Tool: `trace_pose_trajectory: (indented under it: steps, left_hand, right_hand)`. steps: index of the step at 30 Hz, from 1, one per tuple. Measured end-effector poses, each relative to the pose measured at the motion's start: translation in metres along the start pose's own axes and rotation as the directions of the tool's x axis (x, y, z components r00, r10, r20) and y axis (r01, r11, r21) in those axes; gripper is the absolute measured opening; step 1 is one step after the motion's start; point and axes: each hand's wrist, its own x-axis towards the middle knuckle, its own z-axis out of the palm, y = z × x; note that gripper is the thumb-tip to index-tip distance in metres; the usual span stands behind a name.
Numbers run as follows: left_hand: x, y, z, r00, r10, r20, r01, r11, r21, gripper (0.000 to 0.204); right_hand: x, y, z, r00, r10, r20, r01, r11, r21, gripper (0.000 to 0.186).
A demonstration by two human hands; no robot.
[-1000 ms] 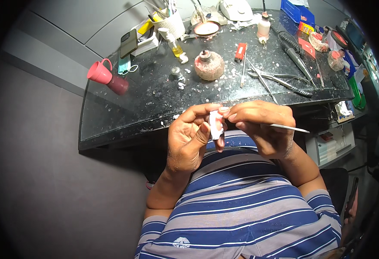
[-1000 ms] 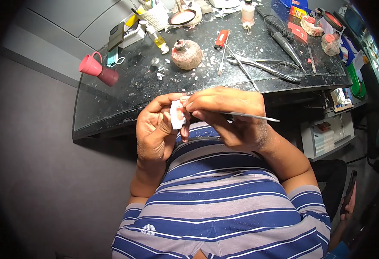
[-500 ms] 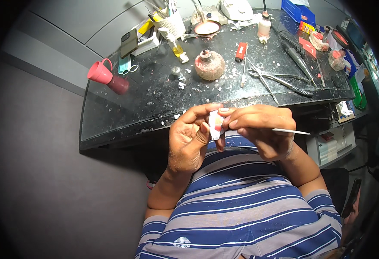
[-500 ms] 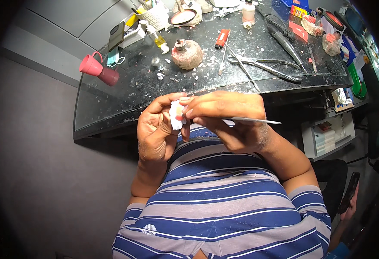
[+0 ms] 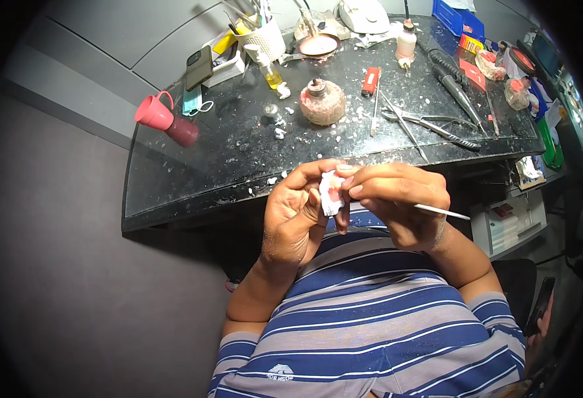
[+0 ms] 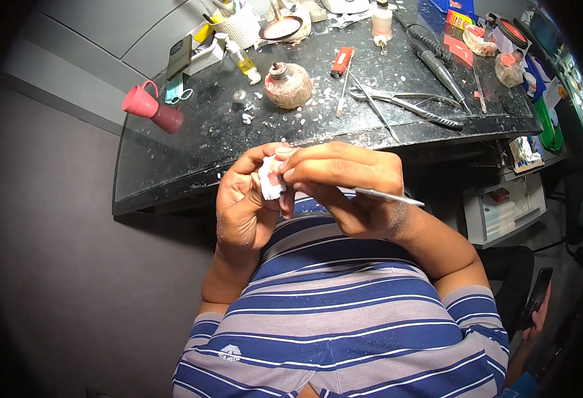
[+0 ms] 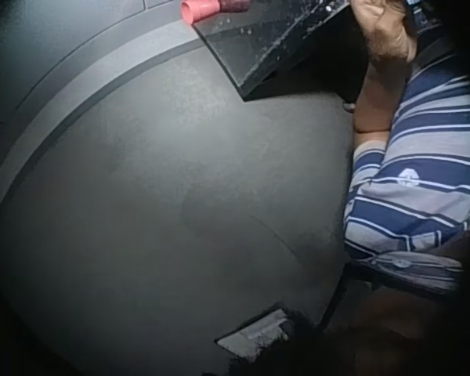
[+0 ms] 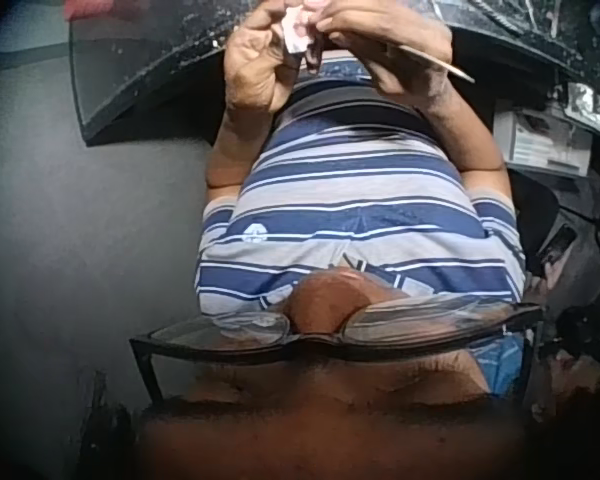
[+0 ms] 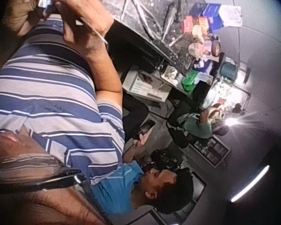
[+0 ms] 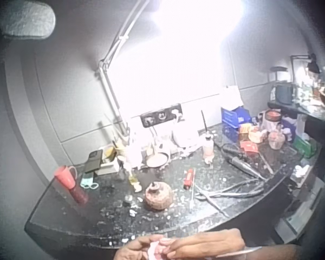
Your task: The person carves and shapes material on a dental model using a metal spatula tool, holding and turning the model by hand.
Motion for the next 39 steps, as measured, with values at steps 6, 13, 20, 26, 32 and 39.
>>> trace_pose_trajectory:
  steps: [6, 13, 20, 26, 32, 39]
  left_hand:
    - [-0.001, 0.001, 0.0, 1.0, -0.014, 0.023, 0.014, 1.0, -0.01, 0.052]
    - [-0.001, -0.001, -0.001, 1.0, 0.003, -0.016, -0.003, 1.0, 0.001, 0.051]
    - [0.001, -0.002, -0.006, 0.997, 0.065, 0.034, -0.068, 0.995, 0.072, 0.05]
    - [0.001, -0.001, -0.002, 0.986, 0.167, 0.012, -0.166, 0.969, 0.181, 0.046]
    - [0.002, -0.001, -0.007, 0.982, 0.187, 0.015, -0.186, 0.956, 0.229, 0.045]
    - [0.011, 0.001, -0.019, 0.972, 0.229, -0.061, -0.208, 0.947, 0.245, 0.043]
  right_hand:
    - [0.002, 0.001, -0.003, 1.0, 0.009, 0.007, -0.009, 1.0, 0.019, 0.019]
    - [0.001, -0.001, -0.001, 1.0, -0.002, 0.006, 0.002, 0.999, 0.045, 0.019]
    - [0.0, 0.01, -0.011, 0.991, 0.084, -0.099, -0.068, 0.985, 0.159, 0.013]
    - [0.0, 0.03, -0.031, 0.951, 0.112, -0.288, -0.009, 0.942, 0.336, 0.015]
    - [-0.005, 0.033, -0.032, 0.911, 0.25, -0.328, -0.101, 0.907, 0.409, 0.021]
    - [-0.005, 0.035, -0.053, 0.853, 0.373, -0.365, -0.258, 0.909, 0.327, 0.024]
